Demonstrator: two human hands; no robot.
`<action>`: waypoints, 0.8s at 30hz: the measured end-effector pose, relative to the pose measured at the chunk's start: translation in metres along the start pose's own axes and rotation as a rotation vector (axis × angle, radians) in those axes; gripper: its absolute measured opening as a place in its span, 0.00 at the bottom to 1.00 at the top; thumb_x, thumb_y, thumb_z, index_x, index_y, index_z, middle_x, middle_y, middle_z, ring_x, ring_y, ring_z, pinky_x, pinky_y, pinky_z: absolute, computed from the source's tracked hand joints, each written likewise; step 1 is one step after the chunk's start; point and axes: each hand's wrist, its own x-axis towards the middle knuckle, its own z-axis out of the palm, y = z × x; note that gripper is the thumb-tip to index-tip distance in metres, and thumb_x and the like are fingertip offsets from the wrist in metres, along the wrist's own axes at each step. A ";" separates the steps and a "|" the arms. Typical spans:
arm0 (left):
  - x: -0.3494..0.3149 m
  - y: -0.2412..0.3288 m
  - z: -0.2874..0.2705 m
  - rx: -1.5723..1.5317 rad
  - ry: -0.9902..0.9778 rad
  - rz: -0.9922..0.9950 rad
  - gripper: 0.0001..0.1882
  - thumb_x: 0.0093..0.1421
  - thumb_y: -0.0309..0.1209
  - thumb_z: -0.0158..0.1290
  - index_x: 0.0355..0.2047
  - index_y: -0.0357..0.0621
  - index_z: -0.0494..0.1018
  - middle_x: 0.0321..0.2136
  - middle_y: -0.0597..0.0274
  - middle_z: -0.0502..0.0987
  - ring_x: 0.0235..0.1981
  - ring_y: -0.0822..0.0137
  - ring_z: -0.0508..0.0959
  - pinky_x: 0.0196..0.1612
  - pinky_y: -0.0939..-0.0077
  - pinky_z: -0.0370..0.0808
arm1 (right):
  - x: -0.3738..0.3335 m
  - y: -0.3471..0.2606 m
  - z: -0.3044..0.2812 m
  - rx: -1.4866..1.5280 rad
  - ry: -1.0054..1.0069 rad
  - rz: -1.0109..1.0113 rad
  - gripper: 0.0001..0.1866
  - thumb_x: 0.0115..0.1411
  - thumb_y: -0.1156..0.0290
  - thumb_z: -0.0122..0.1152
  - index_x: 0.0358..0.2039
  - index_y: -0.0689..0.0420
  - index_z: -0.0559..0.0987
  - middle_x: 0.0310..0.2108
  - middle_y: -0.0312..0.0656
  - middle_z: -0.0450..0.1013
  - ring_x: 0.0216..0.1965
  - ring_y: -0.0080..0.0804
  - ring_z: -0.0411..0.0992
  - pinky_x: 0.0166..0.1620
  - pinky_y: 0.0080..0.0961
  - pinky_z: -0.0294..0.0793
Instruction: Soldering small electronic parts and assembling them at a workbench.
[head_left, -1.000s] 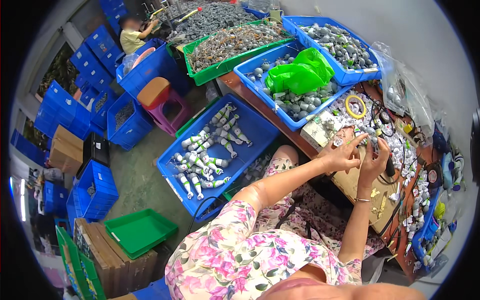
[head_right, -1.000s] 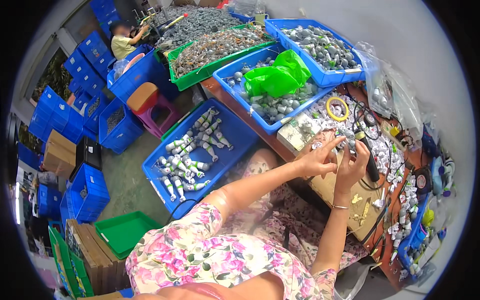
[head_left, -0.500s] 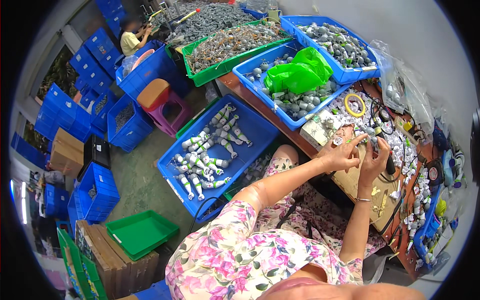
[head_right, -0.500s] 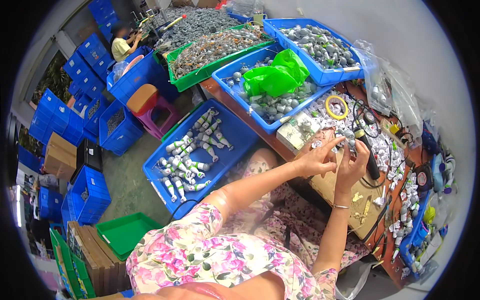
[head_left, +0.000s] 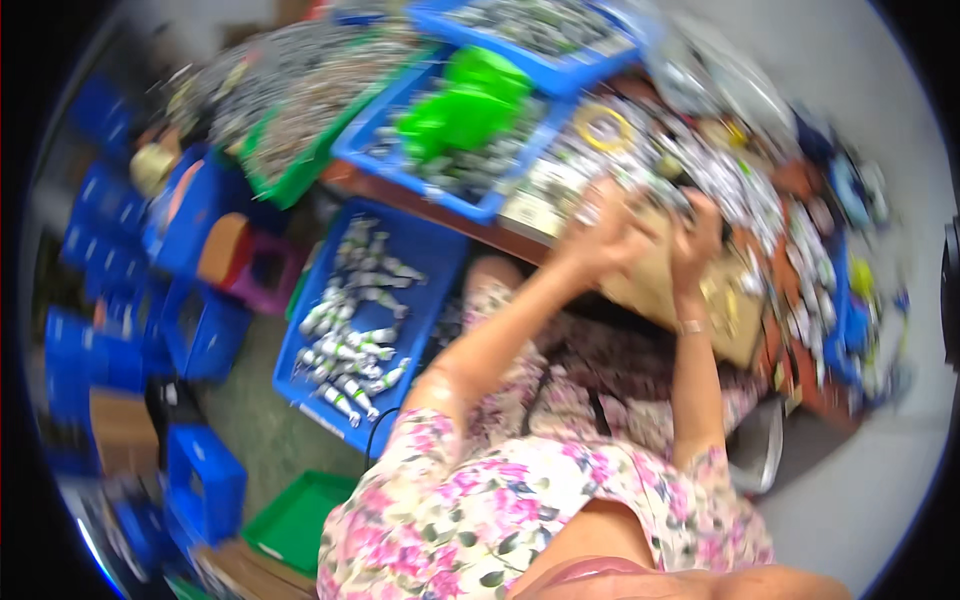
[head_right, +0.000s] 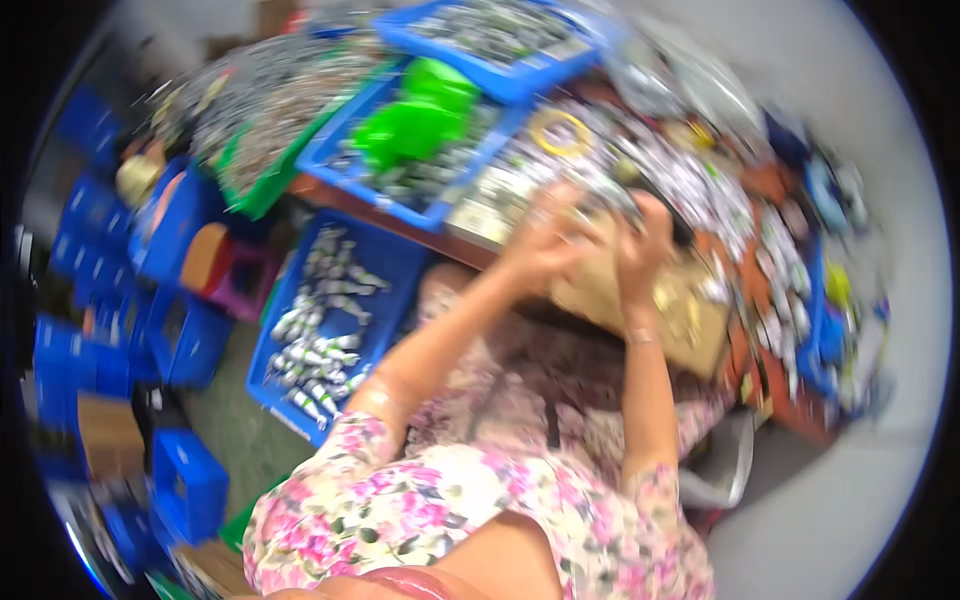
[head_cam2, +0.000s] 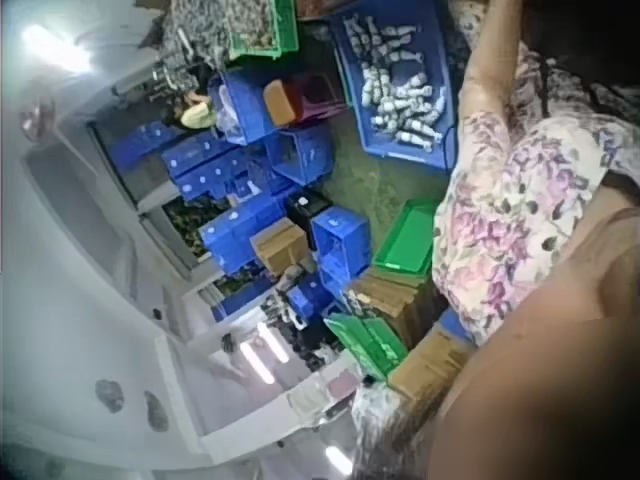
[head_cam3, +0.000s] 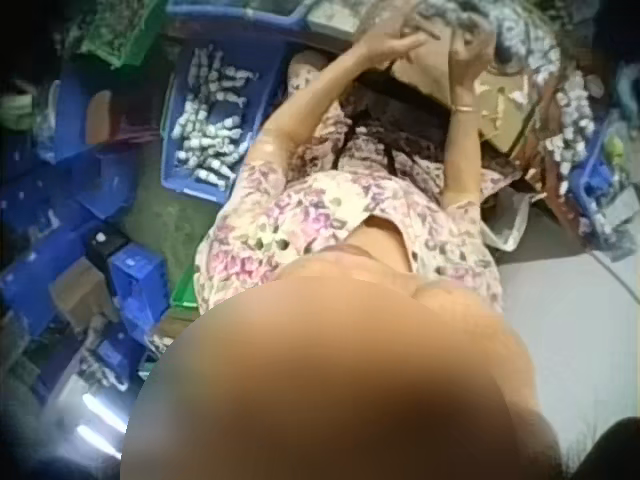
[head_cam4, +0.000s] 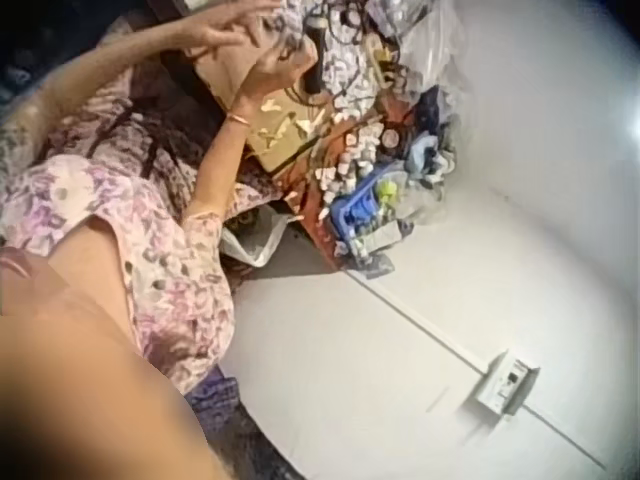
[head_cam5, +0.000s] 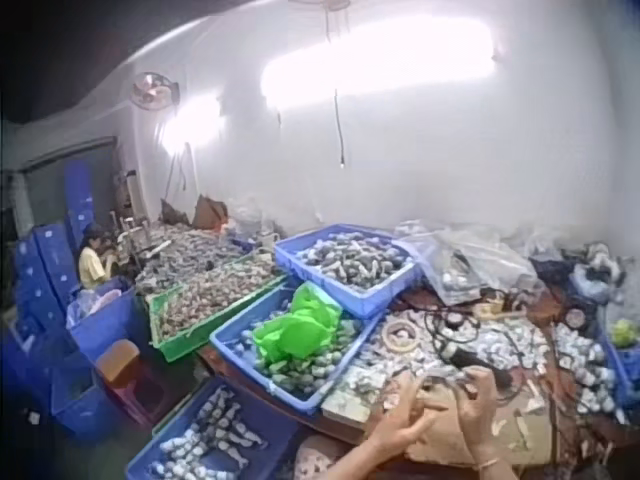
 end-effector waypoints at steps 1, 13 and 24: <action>0.003 0.005 -0.013 -0.020 -0.038 -0.081 0.38 0.56 0.24 0.54 0.65 0.45 0.52 0.62 0.51 0.58 0.45 0.67 0.77 0.22 0.81 0.78 | -0.003 0.011 -0.004 -0.003 -0.022 0.067 0.15 0.53 0.80 0.63 0.43 0.61 0.75 0.42 0.44 0.74 0.46 0.37 0.71 0.50 0.30 0.69; 0.012 -0.024 0.005 -0.247 -0.171 -0.348 0.25 0.68 0.40 0.45 0.59 0.35 0.62 0.38 0.63 0.74 0.31 0.77 0.75 0.32 0.84 0.71 | -0.006 0.041 -0.076 0.972 -0.583 0.566 0.13 0.61 0.72 0.58 0.47 0.54 0.74 0.56 0.39 0.65 0.51 0.25 0.68 0.46 0.26 0.74; -0.005 -0.051 0.016 -0.150 -0.203 -0.353 0.31 0.62 0.30 0.55 0.62 0.37 0.58 0.44 0.61 0.73 0.40 0.72 0.76 0.38 0.81 0.75 | -0.024 0.037 -0.052 0.965 -0.661 0.753 0.27 0.60 0.73 0.59 0.60 0.54 0.67 0.54 0.36 0.69 0.50 0.23 0.70 0.55 0.24 0.69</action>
